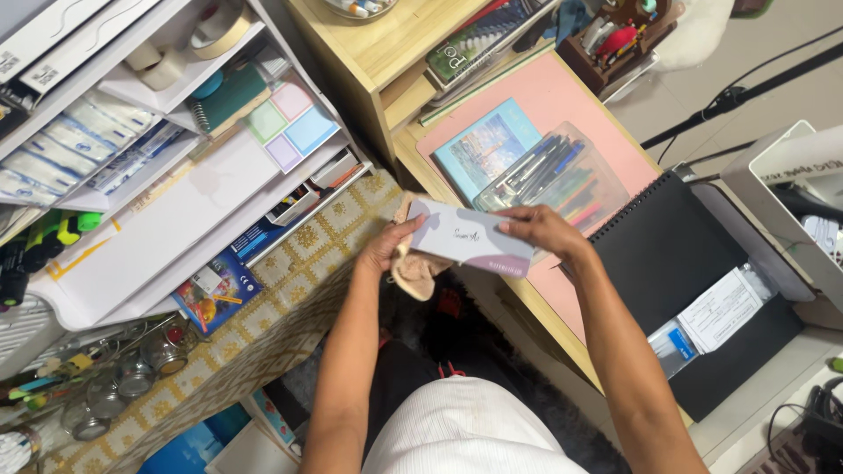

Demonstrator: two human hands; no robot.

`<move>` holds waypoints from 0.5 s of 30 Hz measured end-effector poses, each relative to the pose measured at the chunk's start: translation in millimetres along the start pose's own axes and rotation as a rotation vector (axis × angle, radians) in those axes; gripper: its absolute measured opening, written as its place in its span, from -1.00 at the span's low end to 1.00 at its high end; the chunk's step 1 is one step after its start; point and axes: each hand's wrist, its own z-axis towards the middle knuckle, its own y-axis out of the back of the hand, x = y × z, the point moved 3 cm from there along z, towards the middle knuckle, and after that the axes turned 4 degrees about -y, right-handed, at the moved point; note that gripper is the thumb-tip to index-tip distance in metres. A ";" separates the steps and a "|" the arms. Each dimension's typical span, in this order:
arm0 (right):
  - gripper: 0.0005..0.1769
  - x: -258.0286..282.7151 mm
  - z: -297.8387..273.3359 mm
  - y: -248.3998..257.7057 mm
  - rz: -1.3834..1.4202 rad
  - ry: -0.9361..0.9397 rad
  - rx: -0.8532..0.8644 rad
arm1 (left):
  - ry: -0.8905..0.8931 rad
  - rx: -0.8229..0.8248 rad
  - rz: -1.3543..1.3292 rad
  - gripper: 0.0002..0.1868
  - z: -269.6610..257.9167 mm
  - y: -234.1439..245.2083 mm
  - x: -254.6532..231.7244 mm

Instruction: The person wipes a notebook, pen cases, and boxes of pastels with a cloth before placing them on a shelf.

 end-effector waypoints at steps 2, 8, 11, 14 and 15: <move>-0.46 -11.3 13.4 7.0 0.259 0.012 -0.161 | -0.105 -0.148 0.129 -0.33 6.9 -3.1 9.2; -0.41 -107.5 34.8 19.3 1.139 0.063 -0.351 | -0.517 -0.461 0.383 -0.08 37.4 -35.0 73.9; -0.39 -150.8 34.8 20.4 1.281 0.105 -0.372 | -0.394 -0.532 0.448 -0.01 29.7 -76.0 104.3; -0.44 -173.8 27.0 24.2 1.337 0.147 -0.532 | -0.307 -0.528 0.639 -0.07 11.1 -125.2 112.9; -0.46 -176.7 24.4 26.2 1.376 0.159 -0.599 | -0.310 -0.532 0.755 -0.11 8.7 -137.9 108.2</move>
